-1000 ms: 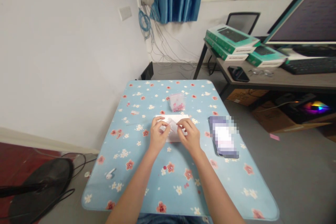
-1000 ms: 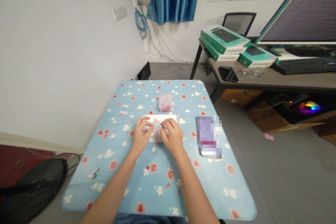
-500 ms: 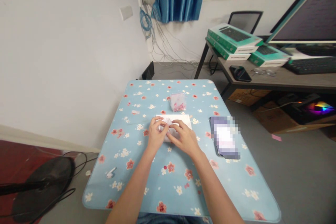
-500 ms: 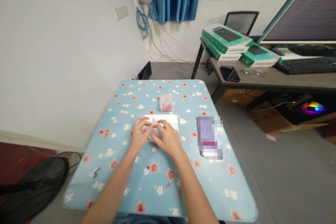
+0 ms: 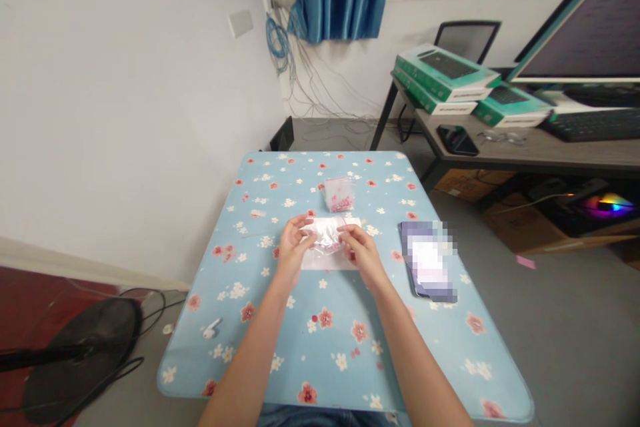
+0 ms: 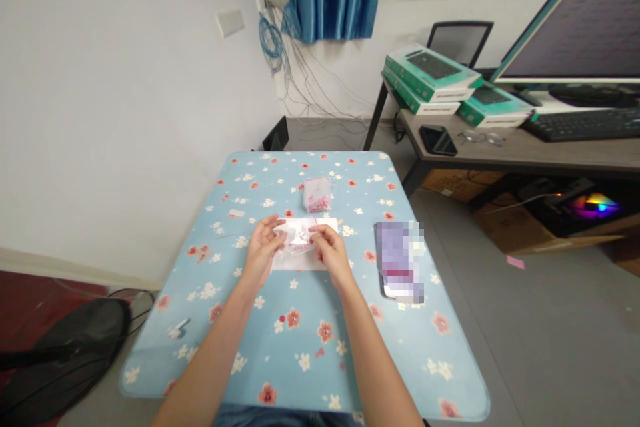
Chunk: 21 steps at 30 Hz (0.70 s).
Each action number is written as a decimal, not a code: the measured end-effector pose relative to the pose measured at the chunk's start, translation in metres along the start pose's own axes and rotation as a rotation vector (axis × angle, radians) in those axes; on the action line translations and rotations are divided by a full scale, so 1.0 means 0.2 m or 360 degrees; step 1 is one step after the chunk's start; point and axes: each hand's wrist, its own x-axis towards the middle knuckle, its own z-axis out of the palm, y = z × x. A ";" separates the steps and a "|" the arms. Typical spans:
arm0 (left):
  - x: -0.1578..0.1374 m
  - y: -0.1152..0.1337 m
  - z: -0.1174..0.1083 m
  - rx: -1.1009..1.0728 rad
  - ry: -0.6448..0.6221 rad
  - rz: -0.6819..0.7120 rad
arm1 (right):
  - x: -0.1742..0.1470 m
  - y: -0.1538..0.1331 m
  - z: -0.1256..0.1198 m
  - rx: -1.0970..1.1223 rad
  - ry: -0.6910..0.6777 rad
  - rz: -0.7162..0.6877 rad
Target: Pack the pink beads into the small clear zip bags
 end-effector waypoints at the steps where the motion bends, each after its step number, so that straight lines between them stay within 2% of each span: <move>1: 0.00 0.01 0.00 -0.0058 -0.0006 -0.0020 | 0.00 -0.01 0.00 0.0099 -0.0009 0.0119; 4: 0.00 0.04 0.01 -0.0154 -0.0052 -0.0090 | -0.01 -0.03 0.00 0.0266 -0.0115 0.0313; 8: -0.01 0.06 0.01 -0.0208 -0.0065 -0.0132 | -0.02 -0.02 0.02 0.0345 -0.0236 0.0375; 11: -0.01 0.06 0.01 -0.0183 -0.0054 -0.0107 | -0.01 0.00 0.04 0.0464 -0.0145 0.0351; 16: -0.01 0.03 0.02 -0.0086 -0.0067 -0.0017 | 0.00 0.02 0.06 0.0764 0.0131 0.0269; 21: -0.03 0.04 0.04 -0.0110 -0.0093 0.0069 | 0.02 0.04 0.06 0.0828 0.0079 0.0276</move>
